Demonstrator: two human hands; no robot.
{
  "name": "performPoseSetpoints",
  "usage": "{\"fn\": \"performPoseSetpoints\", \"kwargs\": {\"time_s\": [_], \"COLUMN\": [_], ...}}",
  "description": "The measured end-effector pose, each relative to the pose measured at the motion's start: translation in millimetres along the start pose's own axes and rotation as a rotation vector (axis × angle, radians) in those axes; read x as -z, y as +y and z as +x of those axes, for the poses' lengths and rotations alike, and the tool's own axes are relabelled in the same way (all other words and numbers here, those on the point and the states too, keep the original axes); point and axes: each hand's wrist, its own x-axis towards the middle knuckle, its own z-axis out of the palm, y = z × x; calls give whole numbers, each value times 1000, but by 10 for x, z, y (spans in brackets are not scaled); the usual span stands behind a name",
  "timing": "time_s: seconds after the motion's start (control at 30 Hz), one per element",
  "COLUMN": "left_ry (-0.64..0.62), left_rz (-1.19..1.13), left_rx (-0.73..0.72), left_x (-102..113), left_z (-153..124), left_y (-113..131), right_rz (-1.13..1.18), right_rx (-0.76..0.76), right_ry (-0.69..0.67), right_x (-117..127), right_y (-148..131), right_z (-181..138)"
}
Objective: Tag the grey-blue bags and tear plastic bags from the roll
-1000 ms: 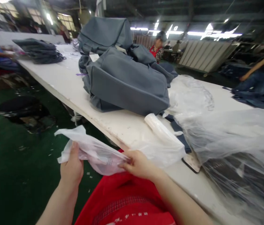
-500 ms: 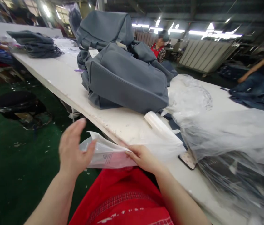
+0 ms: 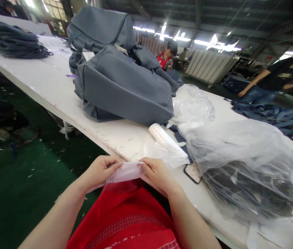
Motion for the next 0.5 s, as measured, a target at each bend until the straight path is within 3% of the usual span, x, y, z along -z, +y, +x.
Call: {"fn": "performPoseSetpoints", "kwargs": {"time_s": [0.17, 0.4, 0.5], "left_ry": [160, 190, 253], "left_rz": [8, 84, 83], "left_rx": [26, 38, 64], "left_x": [-24, -120, -23], "left_z": [-43, -49, -56], "left_y": [-89, -57, -132], "right_rz": [-5, -20, 77], "right_rx": [-13, -18, -59], "right_ry": [28, 116, 215], "right_x": [-56, -170, -103], "right_y": [31, -1, 99], "right_z": [15, 5, -16]}}
